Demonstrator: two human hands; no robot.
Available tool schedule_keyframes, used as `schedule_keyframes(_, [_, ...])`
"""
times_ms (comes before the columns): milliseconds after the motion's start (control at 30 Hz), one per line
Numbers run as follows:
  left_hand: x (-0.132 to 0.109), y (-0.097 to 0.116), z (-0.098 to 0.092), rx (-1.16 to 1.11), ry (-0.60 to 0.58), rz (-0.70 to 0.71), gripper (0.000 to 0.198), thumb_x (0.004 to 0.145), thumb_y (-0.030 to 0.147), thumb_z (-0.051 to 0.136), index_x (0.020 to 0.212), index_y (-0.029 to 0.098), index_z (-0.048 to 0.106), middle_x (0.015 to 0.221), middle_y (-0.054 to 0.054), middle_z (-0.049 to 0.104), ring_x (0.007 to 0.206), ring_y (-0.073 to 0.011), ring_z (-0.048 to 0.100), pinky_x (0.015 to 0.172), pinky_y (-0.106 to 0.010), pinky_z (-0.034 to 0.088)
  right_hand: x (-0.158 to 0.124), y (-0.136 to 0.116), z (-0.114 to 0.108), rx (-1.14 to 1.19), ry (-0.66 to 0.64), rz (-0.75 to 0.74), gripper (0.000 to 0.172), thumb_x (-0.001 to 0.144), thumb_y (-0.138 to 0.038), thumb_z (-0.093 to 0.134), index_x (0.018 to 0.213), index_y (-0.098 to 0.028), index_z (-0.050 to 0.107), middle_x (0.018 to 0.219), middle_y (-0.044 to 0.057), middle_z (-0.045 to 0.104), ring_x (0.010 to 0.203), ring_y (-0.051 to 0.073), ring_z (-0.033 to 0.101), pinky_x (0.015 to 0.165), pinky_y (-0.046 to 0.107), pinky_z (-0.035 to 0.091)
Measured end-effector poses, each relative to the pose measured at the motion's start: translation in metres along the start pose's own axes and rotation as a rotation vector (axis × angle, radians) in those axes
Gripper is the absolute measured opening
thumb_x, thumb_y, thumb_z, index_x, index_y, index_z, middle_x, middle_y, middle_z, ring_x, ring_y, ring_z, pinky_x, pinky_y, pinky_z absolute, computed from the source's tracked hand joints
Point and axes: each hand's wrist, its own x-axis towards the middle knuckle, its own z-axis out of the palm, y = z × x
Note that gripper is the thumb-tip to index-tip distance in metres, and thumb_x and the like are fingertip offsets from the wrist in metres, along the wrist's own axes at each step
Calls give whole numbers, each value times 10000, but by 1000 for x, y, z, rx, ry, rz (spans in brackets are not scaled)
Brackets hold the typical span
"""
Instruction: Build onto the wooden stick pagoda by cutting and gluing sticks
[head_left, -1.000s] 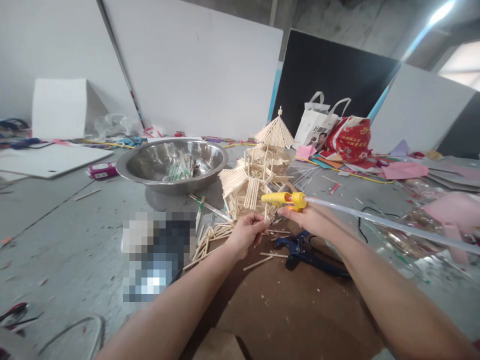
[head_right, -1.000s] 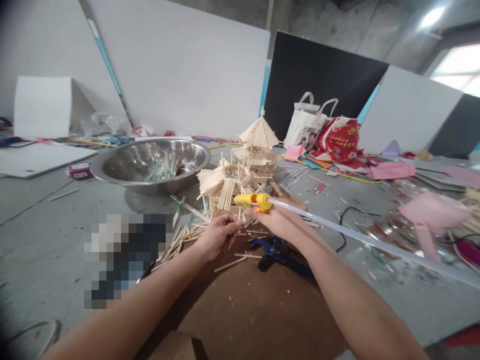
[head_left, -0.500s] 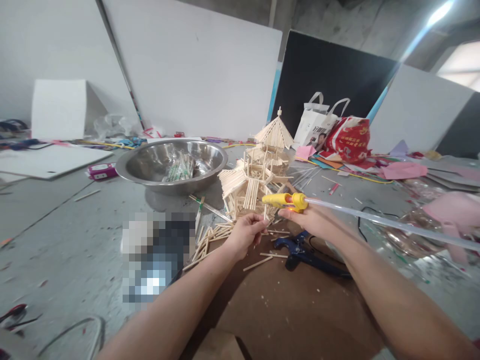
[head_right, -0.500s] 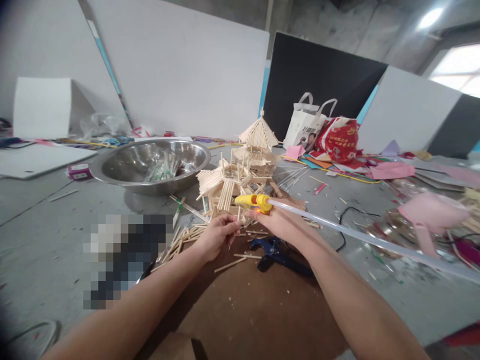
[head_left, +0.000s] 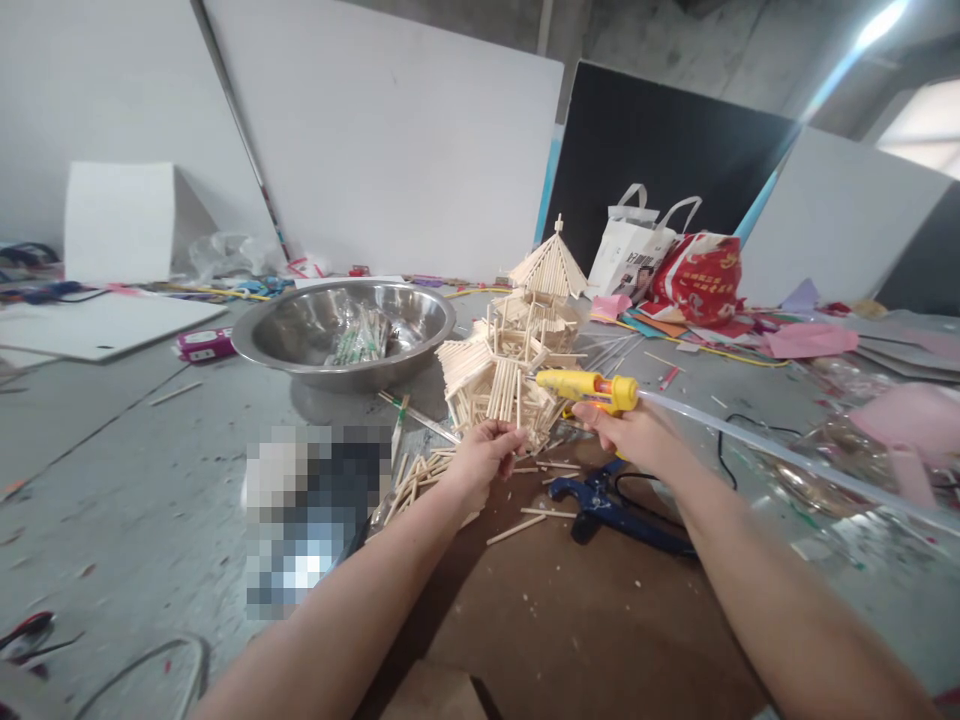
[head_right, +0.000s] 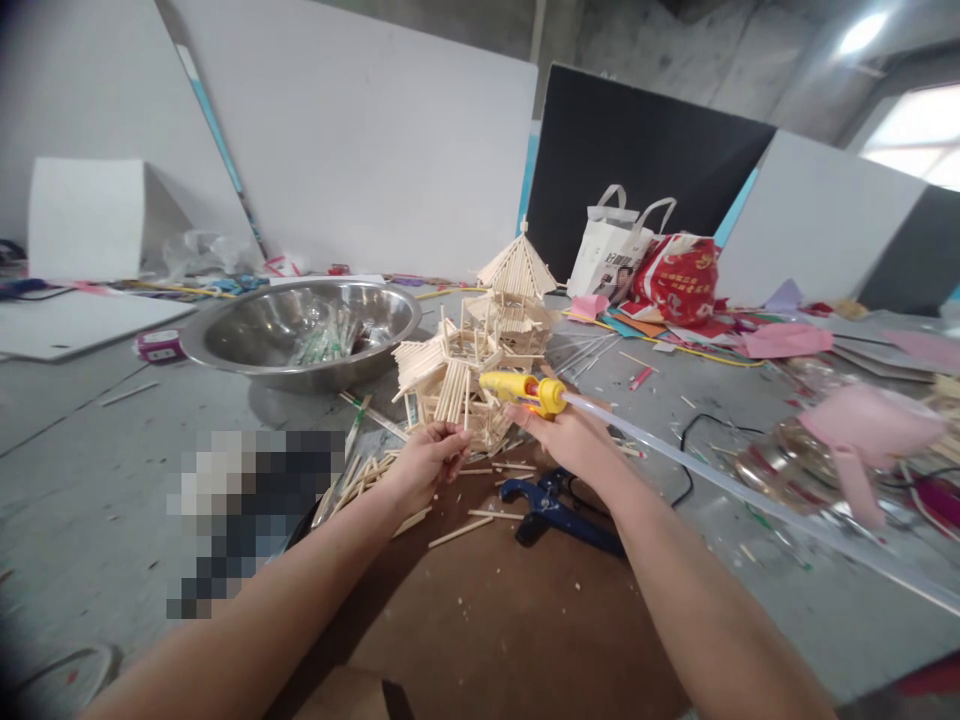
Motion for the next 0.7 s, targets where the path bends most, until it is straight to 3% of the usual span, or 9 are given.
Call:
schedule_keyframes(200, [2,2,-3,-2,-14,0,241,578,307,632,623,141,463,474,43,506,298,-20,360,304,-162,217,6,1,5,38,16,44,496,694,-591,370,456,-179,508,444,-3,534,464,121,508,479,238,365])
schedule_keyframes(467, [2,5,-4,-67,-40,-26,242,586,308,636,584,137,465,452,45,471,340,-23,368,329,-161,245,8,-2,10,76,-16,61,477,683,-602,373,573,-178,561,396,-26,493,394,115,476,419,232,326])
schedule_keyframes(700, [0,11,-2,-94,-46,-93,225,573,269,648,593,127,475,447,39,471,339,-18,367,328,-155,232,6,-6,10,41,6,-21,483,684,-614,368,586,-190,577,404,-13,499,410,126,474,421,237,330])
